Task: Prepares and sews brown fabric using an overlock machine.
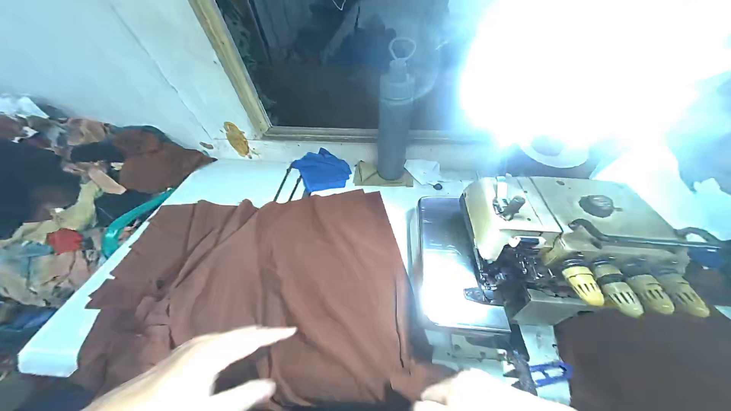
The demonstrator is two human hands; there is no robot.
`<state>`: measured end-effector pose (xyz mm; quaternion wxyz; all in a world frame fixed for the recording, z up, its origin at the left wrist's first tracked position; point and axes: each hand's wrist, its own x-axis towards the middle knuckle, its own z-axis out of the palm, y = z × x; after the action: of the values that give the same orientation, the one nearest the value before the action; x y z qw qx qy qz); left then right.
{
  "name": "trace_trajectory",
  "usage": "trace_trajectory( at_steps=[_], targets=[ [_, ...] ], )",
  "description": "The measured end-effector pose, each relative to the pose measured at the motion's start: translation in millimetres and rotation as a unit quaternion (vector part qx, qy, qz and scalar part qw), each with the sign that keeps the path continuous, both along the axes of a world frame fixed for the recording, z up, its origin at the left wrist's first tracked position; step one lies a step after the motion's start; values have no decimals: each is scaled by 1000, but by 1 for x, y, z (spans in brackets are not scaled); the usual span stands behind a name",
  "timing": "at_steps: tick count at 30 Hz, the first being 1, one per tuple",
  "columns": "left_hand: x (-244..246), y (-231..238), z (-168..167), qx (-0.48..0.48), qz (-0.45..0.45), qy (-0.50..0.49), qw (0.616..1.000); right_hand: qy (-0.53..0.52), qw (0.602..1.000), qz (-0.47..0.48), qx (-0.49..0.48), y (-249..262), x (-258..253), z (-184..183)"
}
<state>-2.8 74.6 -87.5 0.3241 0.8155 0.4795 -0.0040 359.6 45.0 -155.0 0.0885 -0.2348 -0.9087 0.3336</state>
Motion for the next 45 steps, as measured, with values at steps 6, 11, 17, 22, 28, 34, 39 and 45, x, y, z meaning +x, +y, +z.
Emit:
trace_trajectory(
  at_steps=[6, 11, 17, 22, 28, 34, 39, 45],
  targets=[
    [51, 90, -140, 221, 68, -11, 973, 125, 968, -168, 136, 46, -80, -95],
    [46, 74, -195, 334, 65, 45, 939, 93, 953, -188, 220, 35, -89, -138],
    [44, 9, -178, 333, 131, 77, 930, 145, 976, -132, 92, 11, -72, -119],
    [52, 84, -160, 323, 174, 17, 930, 163, 932, -275, 172, 51, -85, -140],
    [96, 173, -129, 196, 198, 12, 960, 177, 919, -307, 175, 62, -88, -145],
    [110, 193, -124, 147, 207, 27, 967, 193, 908, -328, 173, 63, -91, -145],
    [96, 191, -123, 168, 195, -38, 966, 200, 902, -346, 165, 62, -91, -144],
    [75, 192, -113, 175, 138, -112, 968, 211, 900, -349, 155, 61, -90, -147]
  ],
)
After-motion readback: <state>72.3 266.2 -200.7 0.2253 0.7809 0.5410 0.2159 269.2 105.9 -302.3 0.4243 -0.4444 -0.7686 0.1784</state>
